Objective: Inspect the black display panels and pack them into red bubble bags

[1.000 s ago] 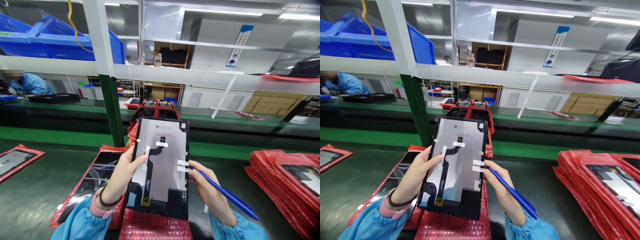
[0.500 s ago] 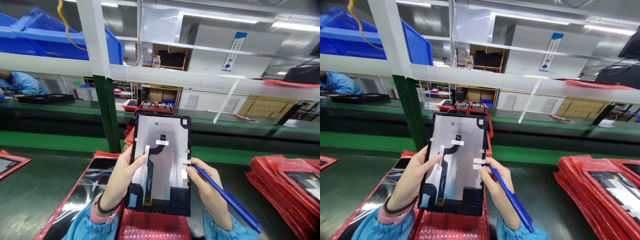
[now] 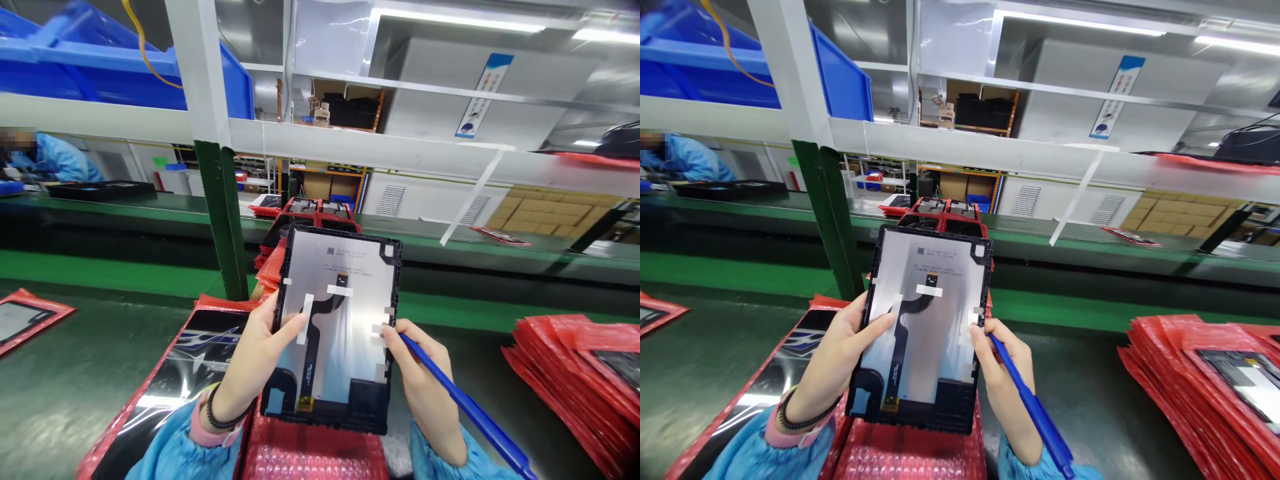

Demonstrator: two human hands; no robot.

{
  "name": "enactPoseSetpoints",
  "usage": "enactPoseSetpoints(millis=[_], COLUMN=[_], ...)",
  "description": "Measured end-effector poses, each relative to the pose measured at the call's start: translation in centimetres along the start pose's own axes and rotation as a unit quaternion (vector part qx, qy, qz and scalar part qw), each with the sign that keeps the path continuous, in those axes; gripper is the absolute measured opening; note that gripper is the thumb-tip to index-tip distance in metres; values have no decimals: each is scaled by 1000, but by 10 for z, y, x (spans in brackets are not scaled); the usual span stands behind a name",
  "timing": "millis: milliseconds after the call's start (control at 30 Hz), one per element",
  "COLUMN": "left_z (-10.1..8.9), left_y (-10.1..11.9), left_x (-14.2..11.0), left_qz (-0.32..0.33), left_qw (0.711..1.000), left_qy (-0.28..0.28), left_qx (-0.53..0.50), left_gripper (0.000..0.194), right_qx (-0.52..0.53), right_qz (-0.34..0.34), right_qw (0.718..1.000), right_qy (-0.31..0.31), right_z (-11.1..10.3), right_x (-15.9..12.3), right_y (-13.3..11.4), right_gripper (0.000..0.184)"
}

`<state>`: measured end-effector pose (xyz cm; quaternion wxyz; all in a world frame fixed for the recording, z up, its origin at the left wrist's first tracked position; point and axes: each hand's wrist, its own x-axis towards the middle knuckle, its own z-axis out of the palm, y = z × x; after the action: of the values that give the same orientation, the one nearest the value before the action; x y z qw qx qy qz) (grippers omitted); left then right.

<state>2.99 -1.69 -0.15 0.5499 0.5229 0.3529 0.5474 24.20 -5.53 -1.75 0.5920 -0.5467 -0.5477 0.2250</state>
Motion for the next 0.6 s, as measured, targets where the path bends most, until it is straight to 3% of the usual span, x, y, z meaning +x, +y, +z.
enactPoseSetpoints(millis=[167,267,400,600], left_z=[0,-1,-4,-6], left_y=[0,1,3,4], left_x=[0,1,3,5], left_qz=[-8,-13,-34,-65], left_qw=[1000,997,992,988], left_qy=[-9,-2,-6,-4], left_qx=[-24,-71,-123,-142], left_gripper=[38,37,37,36], right_qx=[16,102,238,265], right_qz=[31,54,91,109], right_qw=[999,993,964,957], right_qy=[33,-11,-81,-49], right_z=[5,2,-3,-6], right_x=[2,3,1,-5], right_y=[0,-1,-7,-6], right_gripper=[43,30,20,20])
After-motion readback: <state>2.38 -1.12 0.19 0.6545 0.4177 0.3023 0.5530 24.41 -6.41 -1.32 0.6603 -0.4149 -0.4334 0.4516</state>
